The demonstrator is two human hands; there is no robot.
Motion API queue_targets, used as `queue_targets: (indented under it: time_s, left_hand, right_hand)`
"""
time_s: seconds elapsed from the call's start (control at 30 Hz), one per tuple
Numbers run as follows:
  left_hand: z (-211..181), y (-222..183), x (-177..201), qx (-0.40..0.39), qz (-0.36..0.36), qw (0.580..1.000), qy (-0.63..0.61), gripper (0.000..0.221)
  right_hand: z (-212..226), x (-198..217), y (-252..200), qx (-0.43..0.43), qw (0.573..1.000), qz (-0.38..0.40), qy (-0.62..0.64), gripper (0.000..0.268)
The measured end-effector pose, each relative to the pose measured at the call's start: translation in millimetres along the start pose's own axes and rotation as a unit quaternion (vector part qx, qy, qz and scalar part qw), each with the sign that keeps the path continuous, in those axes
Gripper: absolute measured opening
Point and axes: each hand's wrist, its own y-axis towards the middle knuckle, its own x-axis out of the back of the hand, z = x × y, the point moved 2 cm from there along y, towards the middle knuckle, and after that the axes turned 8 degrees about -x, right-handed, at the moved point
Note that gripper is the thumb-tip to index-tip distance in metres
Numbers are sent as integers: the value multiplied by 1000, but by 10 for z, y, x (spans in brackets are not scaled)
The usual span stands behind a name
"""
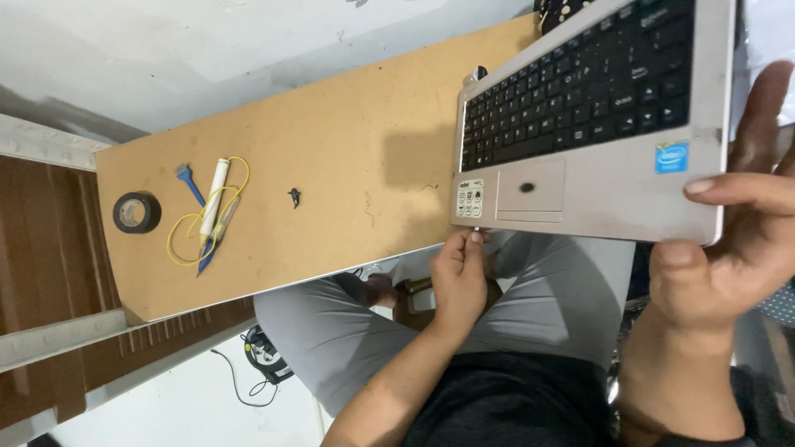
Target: The person is using a small screwdriver to remove the screws from the back cover of a laptop to open it.
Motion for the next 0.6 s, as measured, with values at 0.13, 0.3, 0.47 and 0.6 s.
queue_targets:
  time_s: [0.13, 0.3, 0.47, 0.6]
  left_hand:
    - [-14, 28, -12, -46, 10, 998, 43, 27]
    - [-6, -32, 215, -44, -3, 997, 58, 27]
    - [-50, -210, 650, -81, -38, 989, 116, 27]
    - [-80, -322, 864, -92, -82, 982, 144, 29]
  right_hand:
    - [168, -46, 8, -126, 991, -45, -21, 27]
    - [-226, -161, -308, -170, 976, -89, 106, 26]
    - [-544, -565, -568, -210, 931, -95, 282, 26]
    - [-771, -868, -760, -272, 879, -79, 384, 32]
